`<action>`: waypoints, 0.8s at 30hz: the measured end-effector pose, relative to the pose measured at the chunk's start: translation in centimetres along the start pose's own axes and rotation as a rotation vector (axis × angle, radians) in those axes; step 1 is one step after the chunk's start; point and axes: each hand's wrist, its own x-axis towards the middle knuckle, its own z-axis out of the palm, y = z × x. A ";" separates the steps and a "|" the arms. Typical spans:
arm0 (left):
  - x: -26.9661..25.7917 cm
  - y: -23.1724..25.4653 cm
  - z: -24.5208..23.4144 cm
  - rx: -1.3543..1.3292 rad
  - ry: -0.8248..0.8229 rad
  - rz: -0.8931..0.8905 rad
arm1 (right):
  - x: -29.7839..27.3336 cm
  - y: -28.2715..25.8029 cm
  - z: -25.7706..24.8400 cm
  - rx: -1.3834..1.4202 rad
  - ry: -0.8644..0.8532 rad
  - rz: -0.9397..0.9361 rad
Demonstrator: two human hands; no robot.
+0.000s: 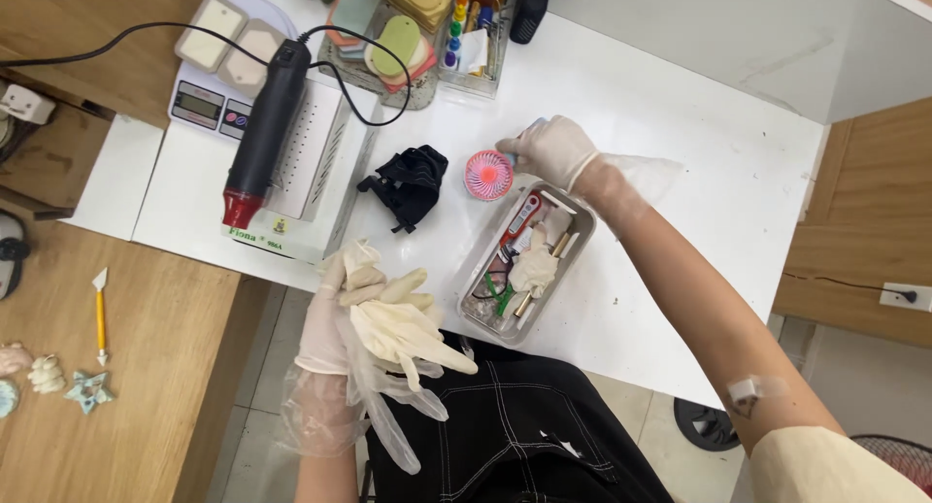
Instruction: Clean the workspace using a heat gun and wipes, then organize tools into a tray.
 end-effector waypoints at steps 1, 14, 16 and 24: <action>0.3 -0.3 -0.8 -0.081 -0.105 -0.034 | 1.5 -0.3 0.7 -0.040 -0.122 -0.031; -1.0 -0.1 -1.5 0.210 0.230 0.081 | 4.1 -0.4 2.4 0.151 -0.414 0.165; -0.9 0.6 -2.1 -0.057 -0.018 0.015 | 2.6 0.6 0.7 0.296 -0.164 0.283; -0.8 0.5 0.4 0.065 -0.094 0.070 | -9.8 -5.8 -0.1 0.174 -0.430 0.433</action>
